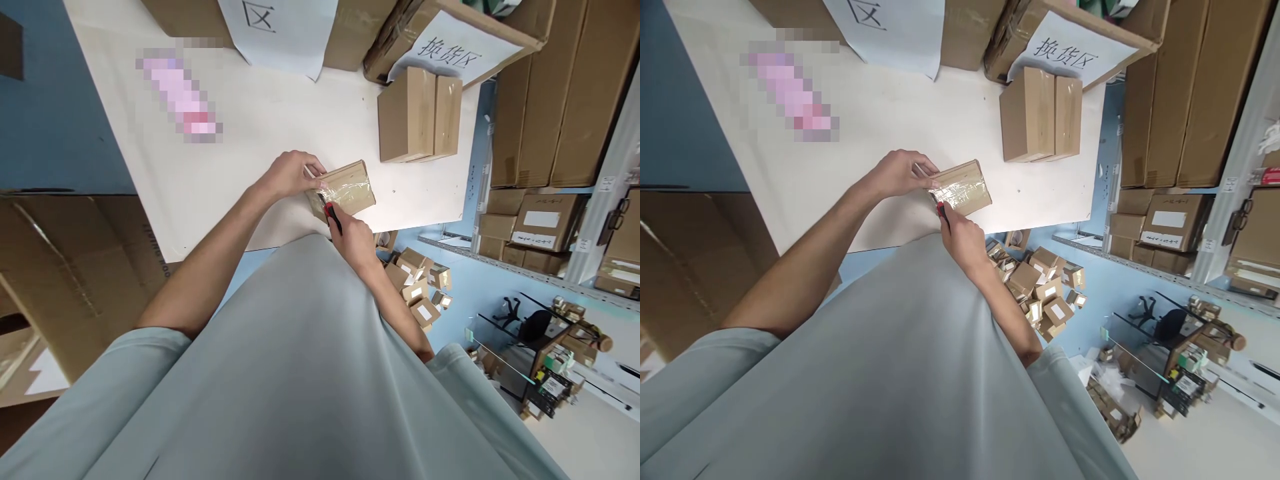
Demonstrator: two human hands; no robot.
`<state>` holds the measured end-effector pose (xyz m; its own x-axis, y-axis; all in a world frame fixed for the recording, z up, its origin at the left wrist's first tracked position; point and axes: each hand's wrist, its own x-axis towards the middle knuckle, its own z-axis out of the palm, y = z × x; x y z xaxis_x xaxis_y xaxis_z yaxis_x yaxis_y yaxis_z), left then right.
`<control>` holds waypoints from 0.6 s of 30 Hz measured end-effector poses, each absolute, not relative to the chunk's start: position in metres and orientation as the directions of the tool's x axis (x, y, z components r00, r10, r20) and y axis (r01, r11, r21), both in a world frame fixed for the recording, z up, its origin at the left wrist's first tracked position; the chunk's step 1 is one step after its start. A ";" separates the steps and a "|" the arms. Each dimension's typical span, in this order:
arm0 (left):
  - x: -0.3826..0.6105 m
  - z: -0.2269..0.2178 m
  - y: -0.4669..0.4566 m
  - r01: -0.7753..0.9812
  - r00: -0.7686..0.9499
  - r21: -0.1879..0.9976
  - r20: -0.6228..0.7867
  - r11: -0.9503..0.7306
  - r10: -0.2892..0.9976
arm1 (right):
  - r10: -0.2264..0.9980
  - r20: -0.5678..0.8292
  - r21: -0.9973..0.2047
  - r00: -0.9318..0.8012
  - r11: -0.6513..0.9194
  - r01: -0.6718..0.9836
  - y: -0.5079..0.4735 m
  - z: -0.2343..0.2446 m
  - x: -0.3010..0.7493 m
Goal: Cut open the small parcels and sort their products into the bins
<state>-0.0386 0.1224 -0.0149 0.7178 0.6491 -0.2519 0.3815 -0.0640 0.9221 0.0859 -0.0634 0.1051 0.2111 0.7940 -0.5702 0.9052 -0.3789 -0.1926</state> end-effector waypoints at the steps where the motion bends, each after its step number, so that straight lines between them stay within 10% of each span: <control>1: -0.039 -0.015 0.122 0.373 0.719 0.926 -0.248 -0.059 0.650 | 0.788 -0.576 -0.174 0.218 -0.379 0.909 -0.062 0.108 0.084; 18: -0.051 -0.047 0.005 0.411 0.645 0.881 -0.098 -0.236 0.758 | 0.887 -0.298 -0.362 0.354 -0.448 0.817 -0.095 0.084 0.156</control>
